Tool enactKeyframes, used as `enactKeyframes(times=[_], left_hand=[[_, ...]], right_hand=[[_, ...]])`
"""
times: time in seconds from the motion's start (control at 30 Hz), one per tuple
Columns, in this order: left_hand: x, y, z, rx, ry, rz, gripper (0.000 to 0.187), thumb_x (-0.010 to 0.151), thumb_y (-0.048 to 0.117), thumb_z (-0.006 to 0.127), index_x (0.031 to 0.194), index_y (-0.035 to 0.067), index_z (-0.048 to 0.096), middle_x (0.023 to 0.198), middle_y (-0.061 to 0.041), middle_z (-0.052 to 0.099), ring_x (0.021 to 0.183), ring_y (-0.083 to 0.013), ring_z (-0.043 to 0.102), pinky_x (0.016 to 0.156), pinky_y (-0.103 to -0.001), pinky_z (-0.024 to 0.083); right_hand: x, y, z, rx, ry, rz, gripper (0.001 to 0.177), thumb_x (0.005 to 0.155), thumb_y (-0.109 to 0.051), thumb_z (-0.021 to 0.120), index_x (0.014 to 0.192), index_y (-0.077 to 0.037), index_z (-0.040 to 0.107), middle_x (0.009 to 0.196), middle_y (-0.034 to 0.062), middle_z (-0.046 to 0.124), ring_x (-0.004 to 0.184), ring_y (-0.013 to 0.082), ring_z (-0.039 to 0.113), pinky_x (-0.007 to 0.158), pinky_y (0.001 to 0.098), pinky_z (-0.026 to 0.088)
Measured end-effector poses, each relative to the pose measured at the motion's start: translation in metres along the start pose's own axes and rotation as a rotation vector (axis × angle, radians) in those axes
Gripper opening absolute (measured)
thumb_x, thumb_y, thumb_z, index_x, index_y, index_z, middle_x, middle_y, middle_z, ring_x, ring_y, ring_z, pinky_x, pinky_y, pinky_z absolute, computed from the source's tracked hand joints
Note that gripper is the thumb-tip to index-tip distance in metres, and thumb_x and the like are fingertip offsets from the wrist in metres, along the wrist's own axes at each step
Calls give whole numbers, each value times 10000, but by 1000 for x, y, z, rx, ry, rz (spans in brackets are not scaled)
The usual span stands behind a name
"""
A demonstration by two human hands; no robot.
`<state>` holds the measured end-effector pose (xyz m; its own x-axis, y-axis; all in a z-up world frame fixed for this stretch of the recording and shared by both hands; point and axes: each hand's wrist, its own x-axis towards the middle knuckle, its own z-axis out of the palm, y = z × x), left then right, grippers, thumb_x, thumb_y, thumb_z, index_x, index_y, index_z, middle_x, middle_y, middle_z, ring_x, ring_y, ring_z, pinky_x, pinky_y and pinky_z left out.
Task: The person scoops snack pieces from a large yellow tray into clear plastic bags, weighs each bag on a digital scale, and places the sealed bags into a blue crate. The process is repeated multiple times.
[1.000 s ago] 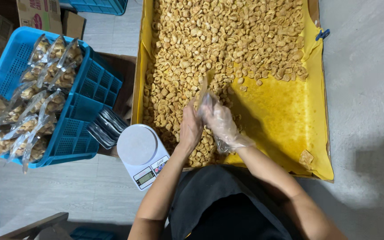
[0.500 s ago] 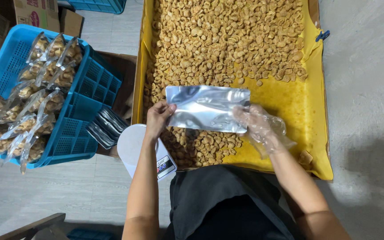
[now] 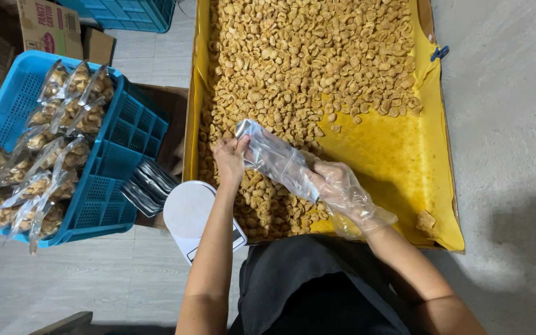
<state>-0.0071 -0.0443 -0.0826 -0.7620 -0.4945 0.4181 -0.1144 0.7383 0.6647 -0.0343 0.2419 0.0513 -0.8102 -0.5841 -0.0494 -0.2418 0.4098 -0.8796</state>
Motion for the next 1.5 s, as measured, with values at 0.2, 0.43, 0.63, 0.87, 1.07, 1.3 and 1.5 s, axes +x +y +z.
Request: enactKeyframes(times=[0.2,0.43,0.63,0.87,1.07,1.3,1.5], left_hand=[[11,-9,-1,-1152,-199,-772,202,911,240,763,1041,104,688,900,-37,705,778,-139,627,733,-282,529],[2,-14,-12,-915,-446,-695,346,973,369,707,860,42,723,837,-49,718,772,-132,616,814,-279,521],[18,20,-34,-594,-511,-640,372,1004,412,671,1080,52,718,1026,-108,696,933,-221,635,911,-372,533],[12,105,-63,-97,-613,169,249,933,236,734,1117,95,825,1498,-252,489,1288,-498,513,1013,-612,464],[23,127,-44,-8,-460,32,617,729,-218,386,1190,21,720,1504,-278,465,949,-384,751,672,-396,645],[21,79,-104,90,-241,29,656,749,-172,507,1377,-10,600,1438,-240,562,1176,-448,636,991,-473,536],[5,69,-138,62,-314,-114,627,769,-139,491,1370,7,592,1432,-215,576,1261,-417,593,1048,-437,490]], right_hand=[[6,36,-9,807,-60,-184,139,961,-161,681,1046,-57,719,938,78,754,702,106,700,583,257,620],[9,67,-37,787,5,51,250,989,-273,726,1158,-88,727,928,75,742,664,121,674,511,267,568],[14,52,-46,303,70,324,249,984,-294,707,1095,-73,739,891,79,769,641,127,701,490,267,569],[44,16,14,-80,53,-85,233,958,-136,639,1167,-108,738,814,87,768,594,101,701,488,292,593],[86,29,27,-278,-17,-325,398,1092,-327,614,1437,-128,616,1234,241,701,892,303,738,712,391,608],[90,89,86,-586,-236,-157,1168,879,-814,577,1625,-161,-40,1627,321,62,1492,512,146,1168,644,257],[99,96,154,-1025,-510,24,1199,805,-809,584,1620,-300,-134,1667,215,-166,1470,584,-106,1174,767,84]])
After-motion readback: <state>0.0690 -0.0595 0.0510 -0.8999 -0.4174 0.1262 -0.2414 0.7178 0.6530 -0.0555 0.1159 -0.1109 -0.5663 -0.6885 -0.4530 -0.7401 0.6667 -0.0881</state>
